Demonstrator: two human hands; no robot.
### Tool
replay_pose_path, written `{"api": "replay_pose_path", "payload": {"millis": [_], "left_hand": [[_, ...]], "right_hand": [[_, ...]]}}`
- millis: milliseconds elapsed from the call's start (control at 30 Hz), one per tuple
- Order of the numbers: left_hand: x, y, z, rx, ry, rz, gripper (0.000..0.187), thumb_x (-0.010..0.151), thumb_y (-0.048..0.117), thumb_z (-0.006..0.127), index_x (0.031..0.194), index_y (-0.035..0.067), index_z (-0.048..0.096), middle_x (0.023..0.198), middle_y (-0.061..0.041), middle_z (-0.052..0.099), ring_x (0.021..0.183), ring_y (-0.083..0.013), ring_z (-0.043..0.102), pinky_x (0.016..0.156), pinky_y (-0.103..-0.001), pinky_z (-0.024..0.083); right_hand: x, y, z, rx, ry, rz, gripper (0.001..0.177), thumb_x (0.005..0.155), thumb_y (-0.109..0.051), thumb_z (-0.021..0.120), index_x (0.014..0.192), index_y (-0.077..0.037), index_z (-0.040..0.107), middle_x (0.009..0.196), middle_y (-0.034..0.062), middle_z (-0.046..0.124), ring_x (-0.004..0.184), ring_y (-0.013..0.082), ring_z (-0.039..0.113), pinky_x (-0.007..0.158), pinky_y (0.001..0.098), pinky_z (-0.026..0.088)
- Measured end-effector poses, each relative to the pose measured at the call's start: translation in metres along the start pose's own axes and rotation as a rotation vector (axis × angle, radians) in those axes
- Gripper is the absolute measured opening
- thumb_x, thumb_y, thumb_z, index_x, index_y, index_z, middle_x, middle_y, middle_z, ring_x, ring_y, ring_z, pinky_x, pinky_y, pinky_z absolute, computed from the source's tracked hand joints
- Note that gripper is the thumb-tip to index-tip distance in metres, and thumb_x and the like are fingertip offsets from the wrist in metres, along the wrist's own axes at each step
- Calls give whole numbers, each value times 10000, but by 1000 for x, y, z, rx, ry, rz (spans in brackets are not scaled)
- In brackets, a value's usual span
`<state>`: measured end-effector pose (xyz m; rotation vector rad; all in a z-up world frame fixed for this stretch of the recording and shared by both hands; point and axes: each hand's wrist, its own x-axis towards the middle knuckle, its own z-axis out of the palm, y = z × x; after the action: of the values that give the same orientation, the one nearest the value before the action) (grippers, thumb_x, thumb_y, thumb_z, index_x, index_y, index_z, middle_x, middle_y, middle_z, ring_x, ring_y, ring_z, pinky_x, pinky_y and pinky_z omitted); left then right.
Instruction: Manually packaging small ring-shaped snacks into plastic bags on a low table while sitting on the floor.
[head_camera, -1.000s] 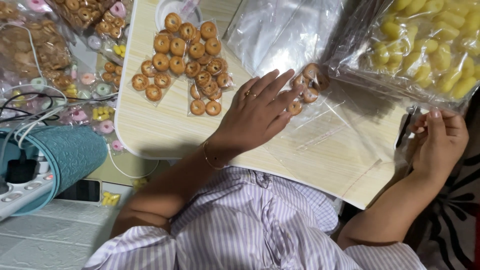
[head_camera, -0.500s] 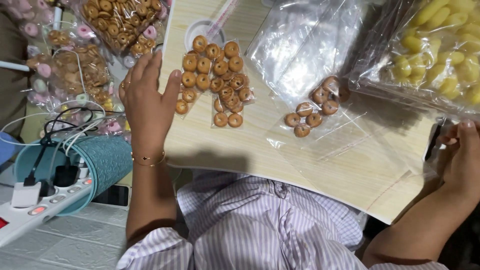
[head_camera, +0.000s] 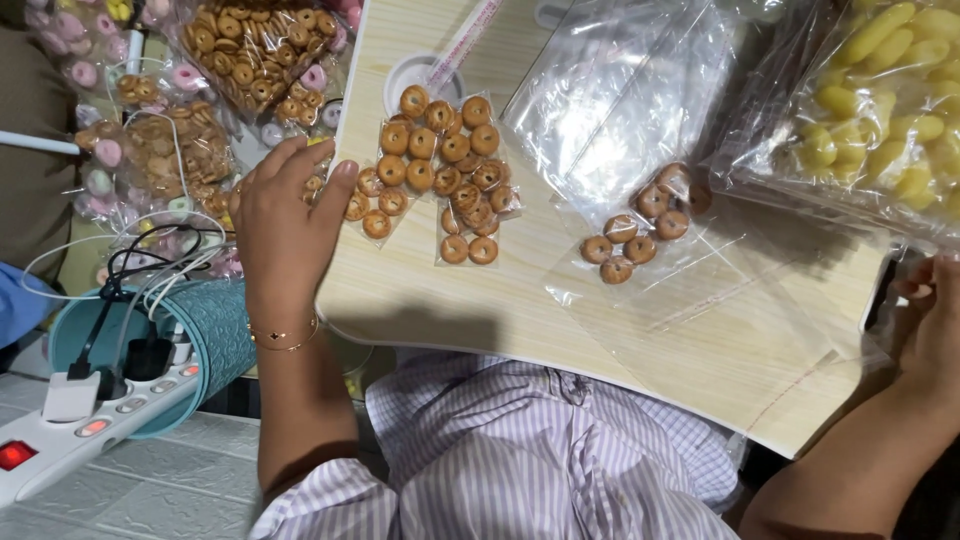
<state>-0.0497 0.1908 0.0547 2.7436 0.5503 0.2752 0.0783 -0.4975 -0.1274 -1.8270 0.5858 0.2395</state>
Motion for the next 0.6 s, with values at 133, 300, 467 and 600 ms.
{"api": "replay_pose_path", "payload": {"millis": [133,300,467,600], "left_hand": [[2,5,9,-12,18,37,377,1022,369,659,1156,32,761,1304,-127,685,1148,-309,623,1009,-445,351],[4,14,30,-21,-97,16,570,970,546,643,1216,40,735,1416,-157,569,1242,-372,540,1054,-536,306],[5,18,37,-17,-96,-28,552,858,513,768,1203,83,733,1471,-179,525,1327,-393,474,1055,-548,336],[3,24,37,-121,-15,10,308,813,261,868,955,104,644,1506,-157,527,1389,-372,463,1089,-545,337]], "right_hand": [[-13,-17,12,49,-10,17,213,1181,-481,510,1032,-329,528,1046,-186,561,886,-112,509,593,63,340],[-6,-9,5,-65,56,10,256,1193,-536,498,1101,-306,564,999,-147,557,891,-52,549,760,91,459],[-13,-15,11,-54,75,11,244,1212,-537,493,1111,-325,559,1023,-190,548,922,-93,549,763,77,430],[-24,-26,16,-100,36,-11,277,1239,-527,442,1105,-309,550,1001,-120,533,835,-10,491,749,150,417]]}}
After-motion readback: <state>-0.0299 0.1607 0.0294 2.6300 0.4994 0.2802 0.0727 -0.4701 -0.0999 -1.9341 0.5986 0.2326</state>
